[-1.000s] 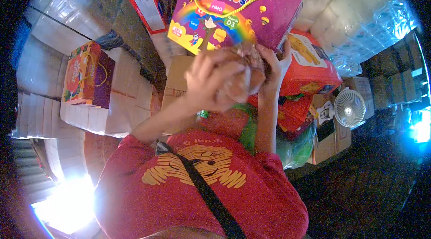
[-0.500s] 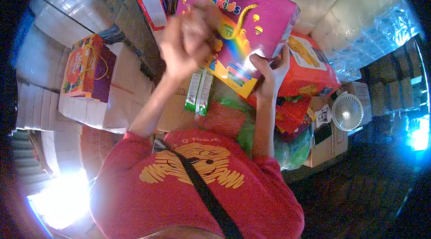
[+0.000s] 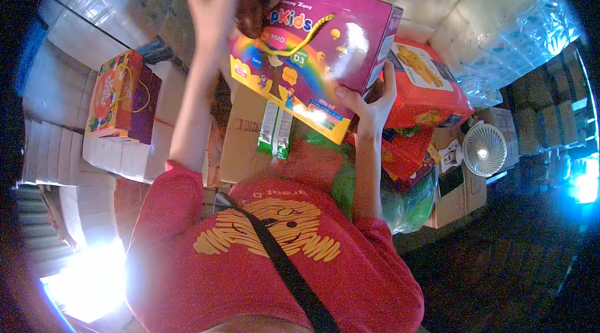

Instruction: Cleaning and wiping various boxes and bags of goods with a cloth in a storage area.

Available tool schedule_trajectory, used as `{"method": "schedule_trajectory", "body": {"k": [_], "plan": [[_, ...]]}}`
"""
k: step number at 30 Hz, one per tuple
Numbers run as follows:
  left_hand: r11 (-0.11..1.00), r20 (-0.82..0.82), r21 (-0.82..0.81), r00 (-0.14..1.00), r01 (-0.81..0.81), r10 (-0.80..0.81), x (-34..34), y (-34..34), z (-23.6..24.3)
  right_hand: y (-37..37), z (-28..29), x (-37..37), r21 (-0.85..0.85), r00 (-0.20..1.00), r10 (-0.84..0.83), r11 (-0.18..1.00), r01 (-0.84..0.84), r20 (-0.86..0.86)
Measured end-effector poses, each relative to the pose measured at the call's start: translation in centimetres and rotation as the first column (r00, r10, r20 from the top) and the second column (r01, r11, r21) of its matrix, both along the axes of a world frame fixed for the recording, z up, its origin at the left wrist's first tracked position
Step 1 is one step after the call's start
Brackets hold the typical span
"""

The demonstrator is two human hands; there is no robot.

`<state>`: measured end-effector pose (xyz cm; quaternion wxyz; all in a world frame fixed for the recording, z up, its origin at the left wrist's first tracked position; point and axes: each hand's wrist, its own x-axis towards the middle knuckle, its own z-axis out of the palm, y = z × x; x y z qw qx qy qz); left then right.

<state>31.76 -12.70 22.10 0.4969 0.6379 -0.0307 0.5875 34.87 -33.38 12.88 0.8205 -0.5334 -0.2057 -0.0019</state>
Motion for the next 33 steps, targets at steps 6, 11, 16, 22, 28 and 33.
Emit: {"method": "schedule_trajectory", "body": {"k": [6,11,16,22,28,33], "plan": [[0.854,0.009,0.463,0.964,-0.239,0.266,-0.9,-6.5,-6.2,-0.1,-0.3,0.6,-0.025,0.997,0.054,0.998,-0.055,-0.061],[0.891,-0.123,0.35,0.929,-0.29,0.35,-0.2,-3.4,-7.3,-0.5,0.3,0.3,-0.001,0.999,0.037,0.999,-0.038,-0.03],[0.917,-0.142,0.359,0.961,-0.173,0.237,-0.3,-3.7,-7.2,-0.4,0.0,0.8,-0.003,1.0,-0.002,1.0,0.002,-0.023],[0.94,-0.176,0.279,0.952,-0.194,0.249,0.1,-1.9,-8.2,-0.3,0.3,0.6,-0.059,1.0,-0.016,0.998,0.015,-0.007],[0.928,-0.127,0.35,0.975,-0.126,0.18,-0.8,-5.2,-9.2,-0.4,-0.1,1.0,-0.07,0.998,-0.032,0.997,0.035,0.051],[0.979,-0.243,0.204,0.967,-0.03,0.08,-1.6,-5.6,-9.5,-0.3,-0.9,1.1,-0.15,0.999,-0.034,0.988,0.039,0.036]]}}
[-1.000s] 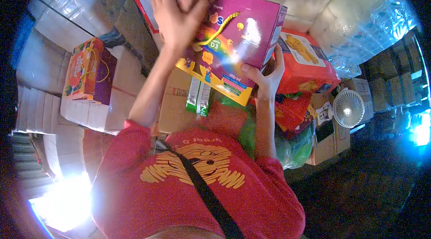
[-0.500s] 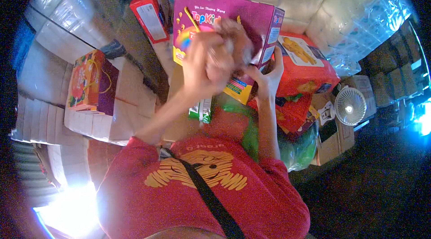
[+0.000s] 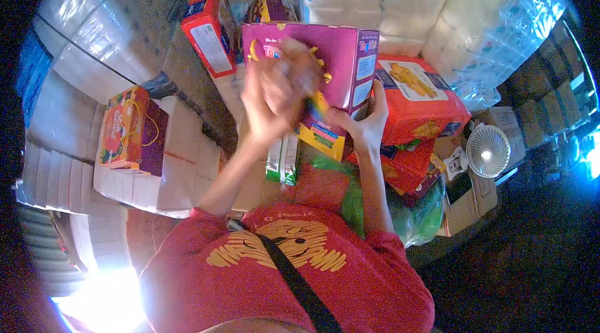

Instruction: Cleaning and wiping various boxes and bags of goods with a cloth in a storage area.

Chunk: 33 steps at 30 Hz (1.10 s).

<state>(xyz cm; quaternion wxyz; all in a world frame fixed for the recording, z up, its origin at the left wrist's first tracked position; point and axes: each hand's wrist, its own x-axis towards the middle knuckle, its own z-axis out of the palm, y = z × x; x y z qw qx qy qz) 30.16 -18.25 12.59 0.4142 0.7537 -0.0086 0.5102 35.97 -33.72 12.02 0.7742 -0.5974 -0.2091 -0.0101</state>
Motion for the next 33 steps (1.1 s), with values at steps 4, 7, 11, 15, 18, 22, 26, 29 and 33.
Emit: {"method": "schedule_trajectory", "body": {"k": [4,7,11,15,18,22,26,29,33], "plan": [[0.92,0.0,-0.208,0.941,-0.332,0.339,2.9,8.7,0.4,-0.4,0.1,-0.8,0.004,0.997,0.053,0.999,-0.053,-0.055],[0.947,0.237,-0.266,0.94,-0.179,0.244,1.3,13.2,1.8,-1.3,-0.1,-0.1,0.108,0.99,0.103,0.99,-0.092,-0.098],[0.953,0.235,-0.293,0.972,0.08,-0.009,-0.9,12.7,5.7,-2.0,-0.9,0.5,0.277,0.963,0.233,0.942,-0.189,-0.133],[0.963,-0.032,-0.22,0.985,0.157,-0.168,-2.8,9.7,5.1,-3.2,-1.1,0.7,0.361,0.872,0.285,0.923,-0.137,-0.399],[0.955,-0.104,0.296,0.992,-0.034,0.067,-5.5,8.0,3.9,-3.0,-0.6,1.4,0.461,0.905,0.298,0.877,-0.135,-0.303],[0.93,-0.286,0.351,0.958,0.112,-0.008,-7.4,5.2,1.6,-2.8,-0.2,1.7,0.364,0.922,0.239,0.924,-0.119,-0.304],[0.879,-0.086,0.395,0.942,-0.267,0.325,-4.3,5.8,1.3,-2.2,0.6,0.6,0.255,0.973,0.163,0.96,-0.118,-0.166],[0.937,-0.084,-0.007,0.933,-0.35,0.348,-2.6,7.6,2.1,-2.1,1.0,0.0,0.221,0.98,0.153,0.967,-0.123,-0.123],[0.94,-0.042,0.125,0.945,-0.319,0.326,-4.0,4.3,-0.3,-1.9,1.3,0.2,0.235,0.974,0.178,0.962,-0.141,-0.14]]}}
